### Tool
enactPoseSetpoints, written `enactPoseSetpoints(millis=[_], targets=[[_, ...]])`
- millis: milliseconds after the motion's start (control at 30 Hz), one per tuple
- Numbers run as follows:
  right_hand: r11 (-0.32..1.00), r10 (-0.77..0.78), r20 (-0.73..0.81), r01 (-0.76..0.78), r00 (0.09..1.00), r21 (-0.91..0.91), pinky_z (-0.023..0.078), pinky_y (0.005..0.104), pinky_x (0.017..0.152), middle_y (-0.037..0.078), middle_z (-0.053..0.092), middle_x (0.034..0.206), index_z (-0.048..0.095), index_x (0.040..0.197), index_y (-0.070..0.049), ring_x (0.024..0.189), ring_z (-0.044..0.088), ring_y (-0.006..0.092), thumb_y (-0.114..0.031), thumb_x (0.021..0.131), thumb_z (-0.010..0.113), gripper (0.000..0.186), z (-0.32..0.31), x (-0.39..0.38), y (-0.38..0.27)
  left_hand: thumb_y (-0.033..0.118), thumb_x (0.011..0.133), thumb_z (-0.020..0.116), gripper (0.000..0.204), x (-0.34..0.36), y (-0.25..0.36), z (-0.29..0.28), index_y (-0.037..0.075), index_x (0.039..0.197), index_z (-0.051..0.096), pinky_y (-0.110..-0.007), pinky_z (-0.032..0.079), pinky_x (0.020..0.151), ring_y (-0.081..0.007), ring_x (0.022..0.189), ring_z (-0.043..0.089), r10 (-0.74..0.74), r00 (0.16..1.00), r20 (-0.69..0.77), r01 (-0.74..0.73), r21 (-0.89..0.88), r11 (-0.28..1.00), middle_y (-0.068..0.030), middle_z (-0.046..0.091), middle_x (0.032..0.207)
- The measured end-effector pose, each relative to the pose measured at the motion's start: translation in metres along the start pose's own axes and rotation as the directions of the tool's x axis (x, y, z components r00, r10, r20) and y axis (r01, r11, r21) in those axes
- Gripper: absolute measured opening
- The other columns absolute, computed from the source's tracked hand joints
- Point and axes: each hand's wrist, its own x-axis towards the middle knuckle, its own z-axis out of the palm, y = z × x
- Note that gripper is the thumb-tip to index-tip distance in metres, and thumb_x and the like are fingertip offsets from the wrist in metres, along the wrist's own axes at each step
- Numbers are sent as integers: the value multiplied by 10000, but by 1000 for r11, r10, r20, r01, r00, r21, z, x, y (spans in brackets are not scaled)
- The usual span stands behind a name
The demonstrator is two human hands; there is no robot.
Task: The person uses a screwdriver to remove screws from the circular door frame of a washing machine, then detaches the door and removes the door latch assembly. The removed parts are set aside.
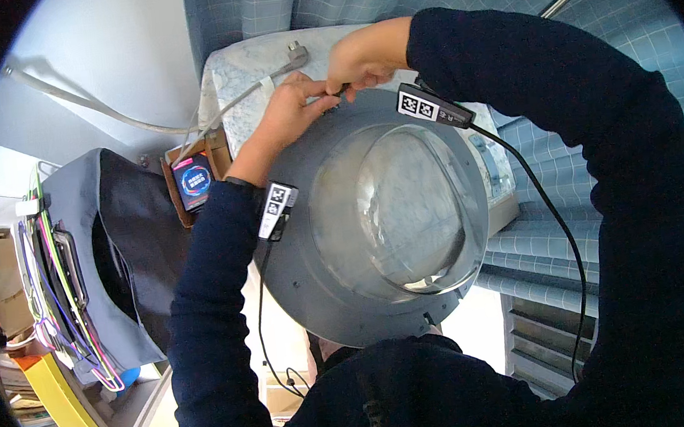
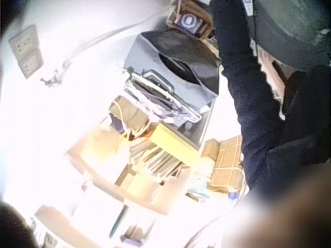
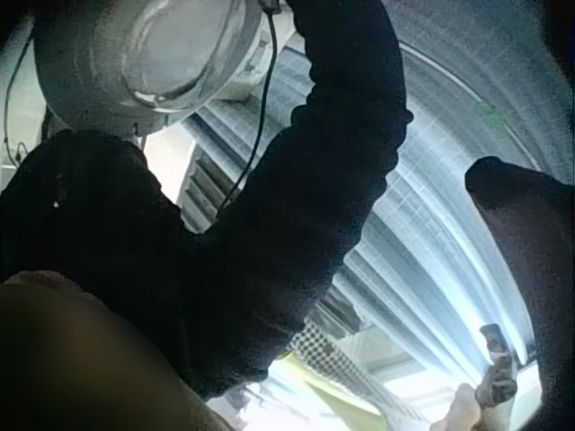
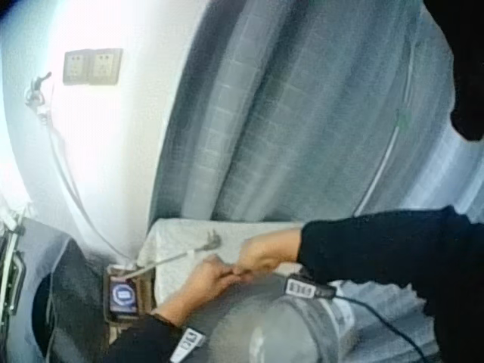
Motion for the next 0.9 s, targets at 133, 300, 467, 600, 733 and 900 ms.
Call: enactPoseSetpoints(millis=[133, 300, 467, 600, 733, 900], targets=[[518, -581, -23, 347, 814, -782, 497, 448, 607, 205, 646, 700, 670, 830, 32, 644, 644, 349, -322, 842, 629, 357, 7, -4, -1, 205, 766, 734, 226, 3, -9, -14, 90, 960, 724, -409, 481, 669, -325, 670, 610, 140, 990, 1, -138, -151, 979, -132, 670, 740], [65, -756, 169, 330, 632, -942, 504, 430, 598, 196, 660, 715, 691, 798, 2, 701, 663, 344, -276, 808, 646, 282, 4, -12, 6, 205, 791, 740, 201, 7, -12, -9, 104, 965, 737, -351, 453, 809, -236, 876, 567, 45, 994, 97, -39, -64, 997, -84, 682, 854], [354, -775, -71, 339, 628, -871, 451, 396, 504, 153, 584, 576, 651, 848, 6, 527, 589, 264, -290, 808, 658, 299, 4, -3, 12, 236, 775, 754, 216, 1, -9, -2, 117, 956, 742, -347, 456, 788, -233, 853, 561, -5, 1000, -26, 4, -9, 1000, -84, 672, 846], [963, -191, -95, 168, 977, -211, 365, 375, 396, 92, 505, 513, 645, 813, 12, 415, 458, 195, -323, 807, 639, 335, -7, 5, 3, 253, 761, 765, 241, -1, -5, 2, 118, 958, 742, -347, 459, 775, -240, 836, 560, -75, 996, -47, 78, 72, 994, -86, 667, 835], [941, -236, -77, 208, 969, -265, 343, 387, 364, 93, 532, 525, 660, 702, 10, 388, 449, 211, -340, 820, 617, 372, 0, 1, 2, 247, 764, 761, 243, 0, -9, 2, 98, 955, 737, -351, 460, 778, -254, 843, 564, -36, 999, -25, 37, 78, 996, -92, 668, 848], [171, -822, 141, 476, 552, -863, 488, 426, 572, 198, 631, 649, 676, 772, 5, 618, 644, 322, -311, 796, 692, 318, 7, -10, 4, 232, 776, 741, 235, 1, -17, -5, 101, 970, 728, -369, 465, 784, -277, 870, 568, 171, 984, 54, -169, -36, 985, -94, 674, 866]])
